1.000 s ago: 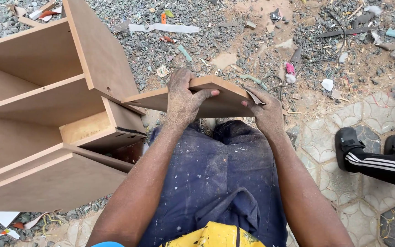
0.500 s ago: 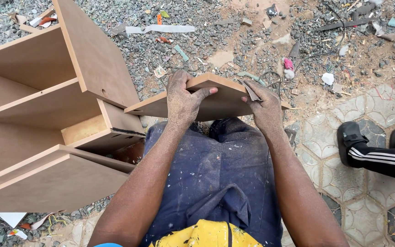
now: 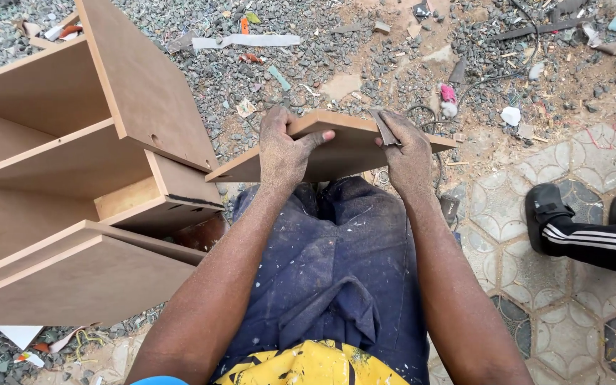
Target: Sanding the edges of a wooden board using sandpaper to smooth the surface.
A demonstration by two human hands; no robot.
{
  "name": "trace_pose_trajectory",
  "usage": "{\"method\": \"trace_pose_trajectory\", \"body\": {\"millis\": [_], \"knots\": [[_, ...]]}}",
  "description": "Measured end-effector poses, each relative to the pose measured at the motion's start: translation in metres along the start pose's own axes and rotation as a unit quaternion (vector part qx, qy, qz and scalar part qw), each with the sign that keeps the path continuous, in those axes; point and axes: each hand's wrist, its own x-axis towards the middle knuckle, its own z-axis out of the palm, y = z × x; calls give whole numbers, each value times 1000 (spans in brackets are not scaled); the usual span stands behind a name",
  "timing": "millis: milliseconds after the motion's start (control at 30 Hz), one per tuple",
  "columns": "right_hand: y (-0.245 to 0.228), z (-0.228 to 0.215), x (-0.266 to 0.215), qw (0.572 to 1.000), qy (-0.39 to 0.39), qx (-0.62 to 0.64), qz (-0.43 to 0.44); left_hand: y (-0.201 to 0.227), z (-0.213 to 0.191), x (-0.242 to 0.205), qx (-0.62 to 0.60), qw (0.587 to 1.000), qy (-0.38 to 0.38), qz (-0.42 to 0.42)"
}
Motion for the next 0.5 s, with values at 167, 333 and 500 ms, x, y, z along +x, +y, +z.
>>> {"method": "trace_pose_trajectory", "body": {"millis": [167, 333, 500], "knots": [[-12, 1, -4, 1000, 8, -7, 25, 4, 2, -5, -12, 999, 5, -32], [-27, 5, -4, 1000, 12, 2, 11, 21, -10, -7, 9, 997, 21, -73], [-32, 13, -5, 999, 13, 7, 31, 20, -29, 5, 30, 997, -29, -65]]}}
